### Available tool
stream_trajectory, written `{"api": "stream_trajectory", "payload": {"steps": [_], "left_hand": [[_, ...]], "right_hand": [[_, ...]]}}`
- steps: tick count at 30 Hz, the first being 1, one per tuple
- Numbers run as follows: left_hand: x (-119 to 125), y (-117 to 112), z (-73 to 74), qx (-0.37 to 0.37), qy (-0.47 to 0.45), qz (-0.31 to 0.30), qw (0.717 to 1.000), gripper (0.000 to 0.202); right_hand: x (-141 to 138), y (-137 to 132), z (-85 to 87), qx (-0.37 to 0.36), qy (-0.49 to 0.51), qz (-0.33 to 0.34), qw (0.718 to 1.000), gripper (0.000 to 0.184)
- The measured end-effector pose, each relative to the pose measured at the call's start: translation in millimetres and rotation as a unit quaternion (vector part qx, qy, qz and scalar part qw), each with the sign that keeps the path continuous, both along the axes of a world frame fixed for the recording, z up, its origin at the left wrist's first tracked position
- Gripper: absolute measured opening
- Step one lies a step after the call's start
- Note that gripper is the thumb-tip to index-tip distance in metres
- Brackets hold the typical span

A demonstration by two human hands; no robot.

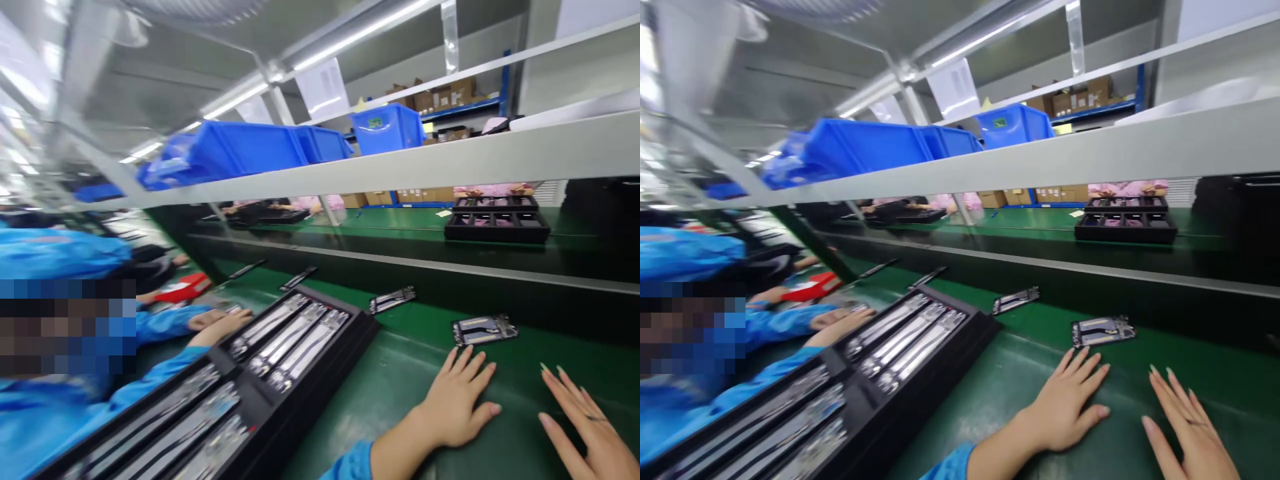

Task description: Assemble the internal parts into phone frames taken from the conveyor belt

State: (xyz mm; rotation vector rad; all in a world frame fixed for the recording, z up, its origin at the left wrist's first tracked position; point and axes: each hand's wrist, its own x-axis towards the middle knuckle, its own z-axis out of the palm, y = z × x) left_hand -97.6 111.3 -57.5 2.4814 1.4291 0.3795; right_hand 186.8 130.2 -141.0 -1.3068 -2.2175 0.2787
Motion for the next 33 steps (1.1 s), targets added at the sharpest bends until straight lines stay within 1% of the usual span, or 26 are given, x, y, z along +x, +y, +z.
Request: {"api": "stream_trajectory", "payload": {"steps": [2, 5, 7, 10, 12, 14, 16, 19, 21, 23, 26, 28, 30, 32, 33], "left_hand": [[-2, 3, 0.8, 0.001, 0.001, -0.004, 1.000, 0.067], [-3, 6, 2.4, -0.013, 0.001, -0.003, 1.000, 0.065], [-3, 7, 2.9, -0.018, 0.008, 0.003, 1.000, 0.063], [-2, 9, 2.1, 0.002, 0.016, 0.021, 1.000, 0.061], [-1, 10, 0.9, 0.025, 0.015, 0.035, 0.999, 0.057], [-1, 12, -0.4, 0.048, 0.009, 0.040, 0.998, 0.053], [-1, 14, -1.1, 0.065, -0.001, 0.042, 0.997, 0.049], [0, 17, -1.6, 0.074, -0.014, 0.044, 0.996, 0.042], [0, 17, -2.2, 0.076, -0.020, 0.044, 0.996, 0.039], [0, 17, -3.2, 0.082, -0.029, 0.044, 0.995, 0.037], [-3, 17, -4.9, 0.092, -0.054, 0.049, 0.993, 0.035], [-6, 21, -5.6, 0.098, -0.071, 0.077, 0.990, 0.033], [-10, 31, -6.3, 0.093, -0.073, 0.133, 0.984, 0.035], [-11, 47, -7.9, 0.076, -0.060, 0.185, 0.978, 0.047], [-11, 56, -9.0, 0.062, -0.051, 0.200, 0.977, 0.056]], "right_hand": [[2, -2, 12.7, -0.023, -0.011, -0.036, 0.999, 0.064], [4, -2, 28.8, -0.021, 0.002, -0.084, 0.996, 0.064], [3, 0, 36.0, -0.026, -0.026, -0.085, 0.996, 0.064], [-1, 1, 42.0, -0.075, -0.096, -0.085, 0.989, 0.065], [-4, 0, 45.5, -0.103, -0.112, -0.080, 0.985, 0.066], [-6, -1, 50.2, -0.114, -0.104, -0.070, 0.986, 0.066], [-7, -3, 56.0, -0.104, -0.073, -0.072, 0.989, 0.064], [-7, -4, 62.5, -0.050, -0.020, -0.086, 0.995, 0.060], [-5, -4, 63.5, -0.034, -0.017, -0.075, 0.996, 0.055], [-4, -4, 62.6, -0.036, -0.024, -0.061, 0.997, 0.052], [-1, -4, 61.2, -0.035, -0.022, -0.055, 0.998, 0.052], [-1, -3, 61.6, -0.044, -0.027, -0.042, 0.998, 0.053], [-1, -2, 62.2, -0.057, -0.024, -0.022, 0.998, 0.053], [-3, 0, 61.6, -0.065, -0.007, -0.011, 0.998, 0.055], [-3, 1, 60.7, -0.070, 0.003, -0.009, 0.998, 0.054]]}}
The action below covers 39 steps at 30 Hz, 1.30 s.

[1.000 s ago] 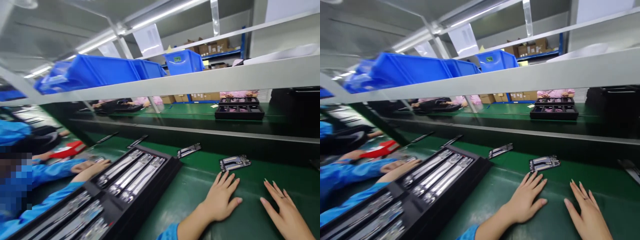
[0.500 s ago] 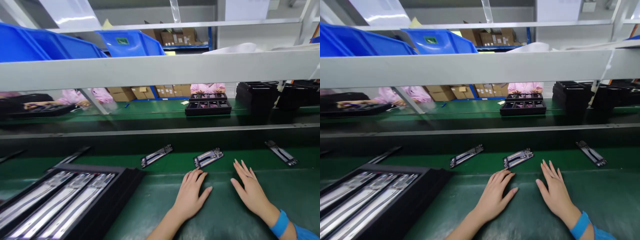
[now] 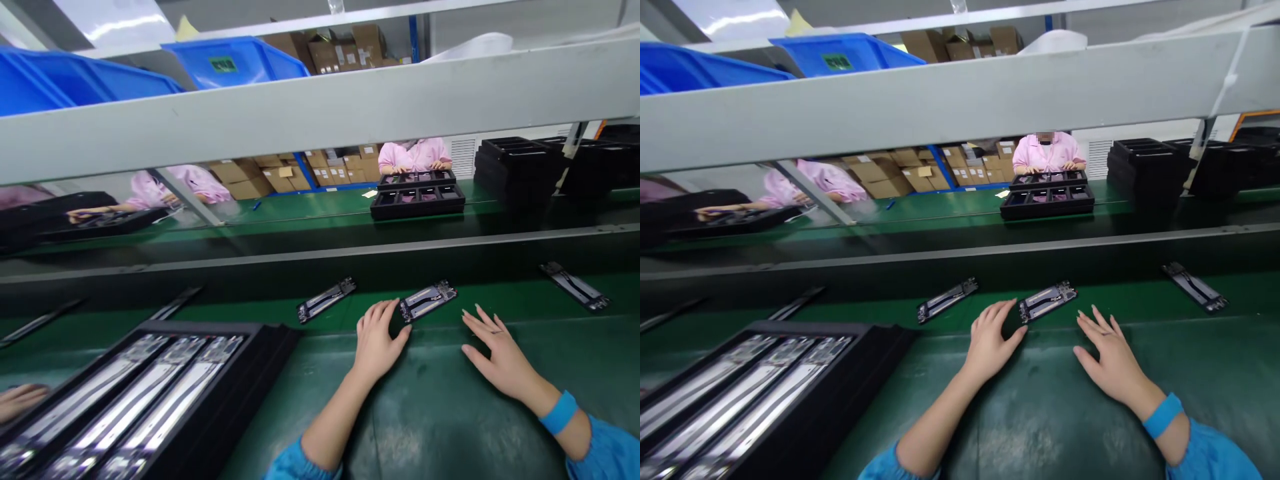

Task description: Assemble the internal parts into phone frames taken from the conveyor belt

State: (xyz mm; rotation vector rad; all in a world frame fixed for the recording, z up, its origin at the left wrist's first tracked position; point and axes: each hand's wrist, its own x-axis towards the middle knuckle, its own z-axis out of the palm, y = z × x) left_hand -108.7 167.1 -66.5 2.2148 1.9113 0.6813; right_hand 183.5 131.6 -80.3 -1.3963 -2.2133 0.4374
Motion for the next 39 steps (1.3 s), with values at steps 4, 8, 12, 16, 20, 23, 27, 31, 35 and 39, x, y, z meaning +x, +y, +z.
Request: {"api": "stream_trajectory", "payload": {"steps": [4, 8, 12, 16, 20, 23, 27, 31, 35, 39], "left_hand": [[6, 31, -2.9, -0.056, 0.022, -0.004, 0.998, 0.080], [13, 48, 7.7, -0.069, 0.046, -0.058, 0.995, 0.087], [13, 52, 34.3, -0.064, 0.064, -0.096, 0.991, 0.097], [2, 15, 54.4, -0.054, 0.094, -0.058, 0.992, 0.101], [-9, -69, 50.9, -0.054, 0.141, 0.026, 0.988, 0.092], [-4, -121, 51.1, -0.106, 0.138, 0.016, 0.985, 0.090], [21, -124, 66.1, -0.192, 0.010, -0.182, 0.964, 0.052], [39, -82, 67.9, -0.144, -0.003, -0.345, 0.927, 0.048], [46, -61, 51.7, -0.124, 0.029, -0.352, 0.928, 0.052], [46, -78, 35.9, -0.089, 0.049, -0.267, 0.958, 0.050]], "right_hand": [[-3, 4, -5.1, -0.017, 0.038, -0.008, 0.999, 0.050], [-5, 6, -5.4, -0.023, 0.075, -0.009, 0.997, 0.048], [-4, 4, -3.7, -0.035, 0.134, -0.042, 0.989, 0.048], [0, -2, -5.9, -0.046, 0.156, -0.049, 0.985, 0.048], [-2, -5, -8.4, -0.036, 0.158, -0.033, 0.986, 0.046], [-3, -3, -7.6, -0.023, 0.164, -0.031, 0.986, 0.041], [-1, -3, -2.0, -0.036, 0.230, -0.056, 0.971, 0.028], [3, -4, 5.0, -0.072, 0.299, -0.084, 0.948, 0.035], [7, -6, 10.7, -0.109, 0.329, -0.088, 0.934, 0.034], [10, -9, 16.5, -0.164, 0.318, -0.074, 0.931, 0.046]]}}
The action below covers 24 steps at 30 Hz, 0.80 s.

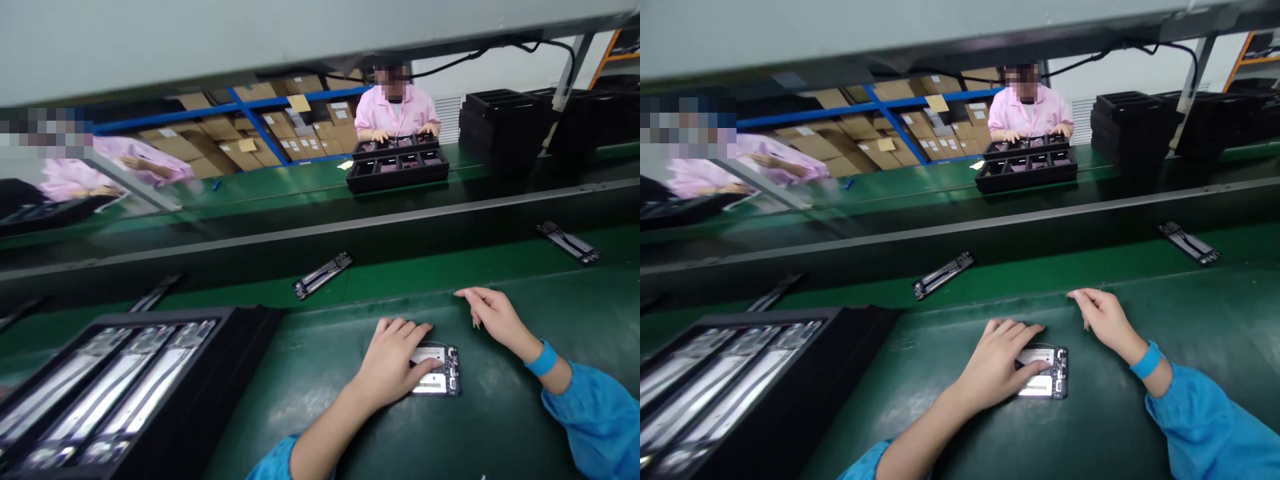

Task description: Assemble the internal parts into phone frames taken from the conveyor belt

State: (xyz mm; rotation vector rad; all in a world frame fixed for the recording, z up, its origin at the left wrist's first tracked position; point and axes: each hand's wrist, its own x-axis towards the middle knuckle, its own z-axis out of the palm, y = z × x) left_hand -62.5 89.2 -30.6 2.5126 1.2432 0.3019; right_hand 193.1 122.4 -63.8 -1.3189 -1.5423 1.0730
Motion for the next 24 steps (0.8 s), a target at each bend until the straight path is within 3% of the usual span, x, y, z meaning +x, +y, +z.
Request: {"api": "stream_trajectory", "payload": {"steps": [6, 11, 14, 19, 24], "left_hand": [[5, -26, -2.4, -0.029, -0.040, 0.035, 0.998, 0.054], [17, -20, -1.2, -0.026, -0.110, 0.011, 0.993, 0.020], [19, -19, -4.0, -0.003, -0.119, 0.002, 0.993, 0.022], [18, -24, -2.5, 0.008, -0.096, -0.009, 0.995, 0.021], [24, -27, -4.7, 0.028, -0.105, -0.018, 0.994, 0.027]], "right_hand": [[8, -16, 20.0, 0.012, -0.117, 0.046, 0.992, 0.040], [2, -37, 50.3, -0.052, -0.208, 0.087, 0.973, 0.025], [-6, -46, 61.2, -0.124, -0.257, 0.146, 0.947, 0.036], [-14, -57, 60.6, -0.220, -0.288, 0.219, 0.906, 0.036], [-15, -52, 52.7, -0.346, -0.228, 0.205, 0.887, 0.030]]}}
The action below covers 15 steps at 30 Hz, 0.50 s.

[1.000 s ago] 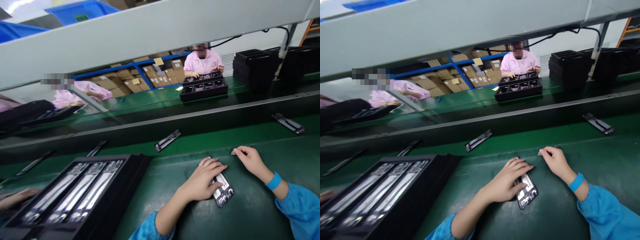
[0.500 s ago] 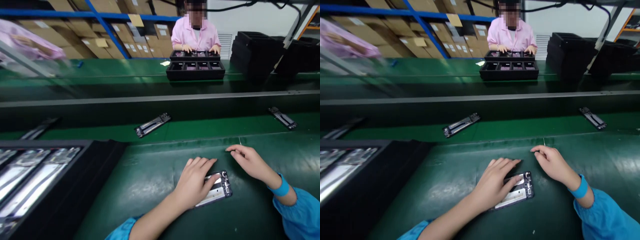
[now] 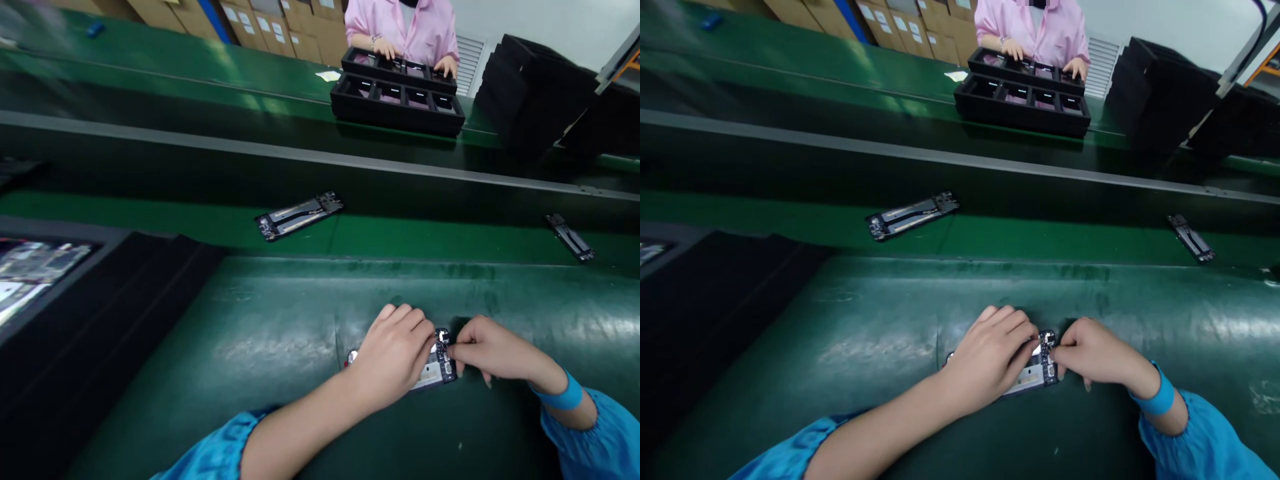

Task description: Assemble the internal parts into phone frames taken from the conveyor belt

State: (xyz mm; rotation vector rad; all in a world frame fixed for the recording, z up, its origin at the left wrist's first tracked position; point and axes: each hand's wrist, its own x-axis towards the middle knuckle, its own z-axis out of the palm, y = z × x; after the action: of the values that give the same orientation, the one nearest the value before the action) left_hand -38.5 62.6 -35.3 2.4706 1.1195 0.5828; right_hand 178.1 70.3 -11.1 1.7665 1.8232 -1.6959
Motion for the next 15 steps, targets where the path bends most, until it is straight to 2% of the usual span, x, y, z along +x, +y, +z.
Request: {"api": "stream_trajectory", "payload": {"steps": [6, 15], "left_hand": [[1.4, -5.0, -3.5, 0.001, -0.011, -0.006, 1.000, 0.026], [0.4, -3.7, -1.9, -0.048, -0.037, -0.007, 0.998, 0.023]], "right_hand": [[-4.8, 6.6, -4.1, -0.059, 0.017, -0.040, 0.997, 0.031], [-2.5, 8.5, -6.0, -0.108, 0.052, -0.077, 0.990, 0.029]]}}
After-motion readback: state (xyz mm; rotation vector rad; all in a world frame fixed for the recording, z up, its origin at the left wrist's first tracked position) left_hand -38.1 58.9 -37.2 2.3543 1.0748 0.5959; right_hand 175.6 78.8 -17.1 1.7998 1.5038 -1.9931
